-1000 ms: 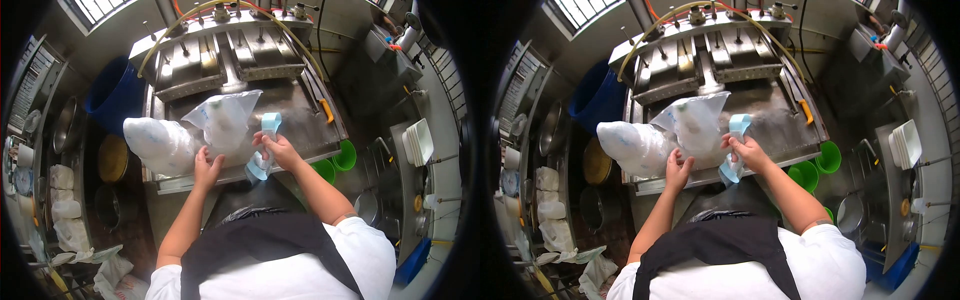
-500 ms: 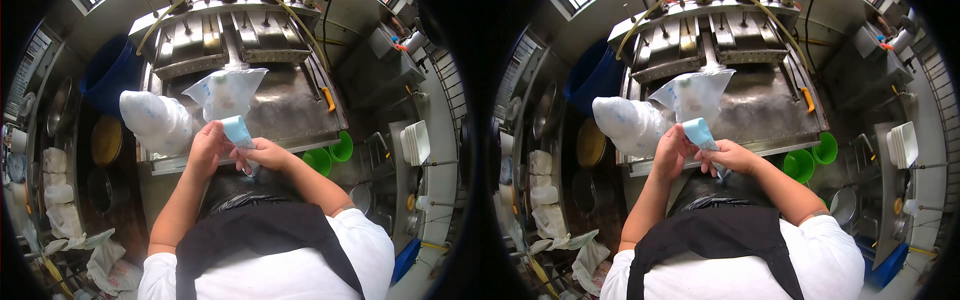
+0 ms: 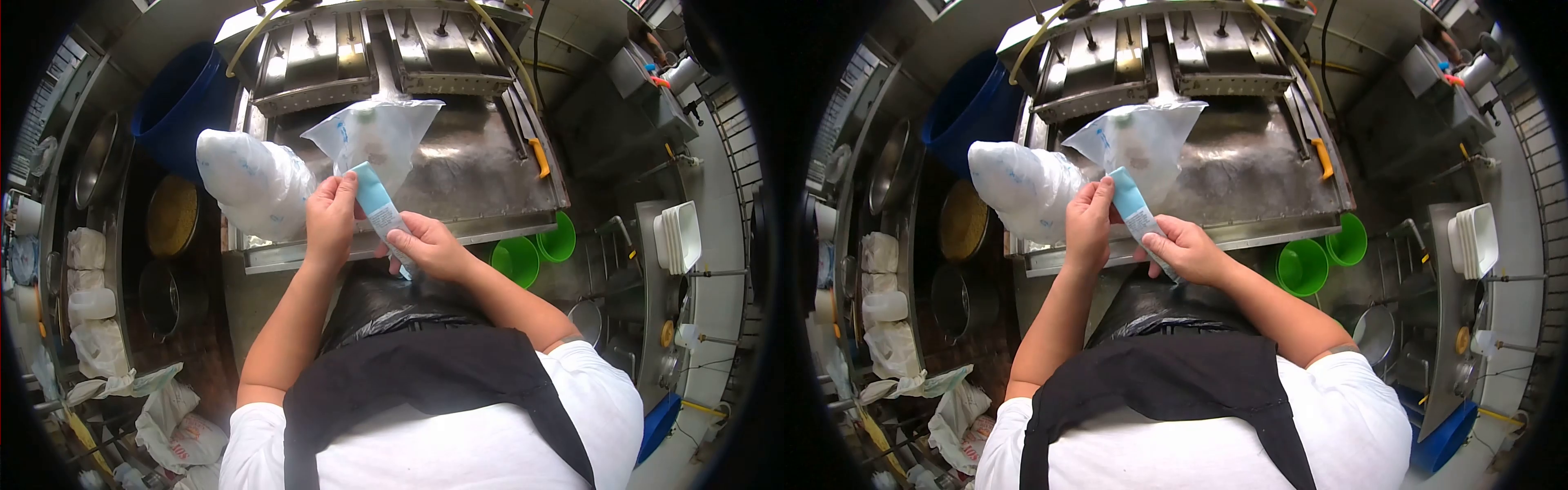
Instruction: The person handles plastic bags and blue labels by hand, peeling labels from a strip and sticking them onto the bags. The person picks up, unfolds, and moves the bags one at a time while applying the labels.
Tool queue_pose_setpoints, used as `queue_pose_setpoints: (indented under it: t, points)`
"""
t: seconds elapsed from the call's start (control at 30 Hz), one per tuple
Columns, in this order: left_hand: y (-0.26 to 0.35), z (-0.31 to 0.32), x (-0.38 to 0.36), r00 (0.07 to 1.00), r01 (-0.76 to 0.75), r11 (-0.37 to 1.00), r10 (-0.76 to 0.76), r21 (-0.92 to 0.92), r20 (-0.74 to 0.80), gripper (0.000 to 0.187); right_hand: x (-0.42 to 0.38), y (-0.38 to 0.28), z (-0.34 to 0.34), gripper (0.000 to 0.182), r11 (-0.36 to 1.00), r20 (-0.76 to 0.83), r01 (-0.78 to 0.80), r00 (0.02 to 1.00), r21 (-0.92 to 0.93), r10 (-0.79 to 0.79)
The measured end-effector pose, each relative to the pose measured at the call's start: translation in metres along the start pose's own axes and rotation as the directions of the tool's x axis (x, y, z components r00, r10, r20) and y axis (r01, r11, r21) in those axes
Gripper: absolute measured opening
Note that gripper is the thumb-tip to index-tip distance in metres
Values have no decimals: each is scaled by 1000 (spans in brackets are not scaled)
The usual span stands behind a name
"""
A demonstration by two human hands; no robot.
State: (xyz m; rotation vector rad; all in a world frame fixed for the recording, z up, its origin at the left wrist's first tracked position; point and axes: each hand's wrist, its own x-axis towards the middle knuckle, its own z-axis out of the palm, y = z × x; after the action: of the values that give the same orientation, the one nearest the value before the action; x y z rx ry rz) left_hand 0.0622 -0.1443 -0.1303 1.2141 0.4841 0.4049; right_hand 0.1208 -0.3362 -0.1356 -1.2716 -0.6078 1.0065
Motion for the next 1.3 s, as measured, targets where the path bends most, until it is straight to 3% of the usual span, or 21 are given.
queue_pose_setpoints:
  t: [0.13, 0.23, 0.27, 0.3, 0.33, 0.4, 0.43, 0.47, 0.53, 0.57, 0.63, 0.73, 0.9, 1.07, 1.2, 1.3]
  points:
    - [0, -2, 2, 1000, 5, 999, -6, 37, 15, 32, -3, -4, 1, 26, 999, -42, -3, 999, -43, 1]
    - [1, 4, -7, 995, 0, 999, 3, 32, -96, 30, -2, -7, -3, 25, 998, -94, -21, 995, -52, 16]
    - [-1, 4, -12, 955, -203, 949, 246, 241, -163, 25, -2, -8, -4, 25, 999, -97, -19, 995, -50, 14]
    - [-2, 5, -18, 859, -367, 816, 482, 447, -174, 21, -2, -10, -4, 24, 999, -116, -9, 993, -52, 3]
    - [0, 3, -23, 859, -368, 815, 483, 448, -171, 21, -1, -12, -5, 24, 999, -133, 2, 991, -54, -9]
    - [10, -1, -32, 629, -687, 314, 709, 655, 319, 16, 1, -12, -6, 23, 998, -146, 15, 989, -59, -24]
    - [17, 7, -38, 600, -742, 281, 683, 609, 415, 19, 2, -12, -5, 22, 998, -158, 24, 987, -66, -35]
    - [16, 9, -38, 601, -741, 280, 683, 611, 415, 19, 2, -13, -4, 22, 998, -156, 25, 987, -65, -35]
    - [13, 11, -39, 608, -767, 273, 599, 581, 522, 18, 3, -17, -1, 19, 955, -149, 90, 979, -284, -136]
    - [12, 10, -38, 632, -748, 292, 586, 596, 507, 19, 4, -14, -2, 19, 954, -146, 91, 980, -284, -137]
    - [14, 6, -37, 635, -752, 300, 569, 587, 522, 18, 7, -9, -6, 14, 821, -54, 197, 962, -536, -266]
    - [18, 2, -37, 626, -767, 301, 547, 567, 555, 17, 4, -18, -7, 12, 719, 20, 285, 935, -634, -353]
    - [19, -2, -36, 600, -786, 246, 522, 567, 606, 16, 7, -13, -9, 11, 637, 73, 342, 909, -691, -410]
    - [5, -11, -30, 639, -754, 310, 550, 579, 538, 16, 7, -8, -5, 10, 629, 108, 375, 901, -682, -420]
    - [9, -6, -38, 655, -734, 332, 578, 593, 487, 16, 8, -5, -6, 11, 674, 38, 306, 923, -673, -382]
    - [12, -5, -38, 637, -757, 296, 538, 583, 553, 17, 11, -4, -6, 11, 688, 11, 289, 926, -666, -378]
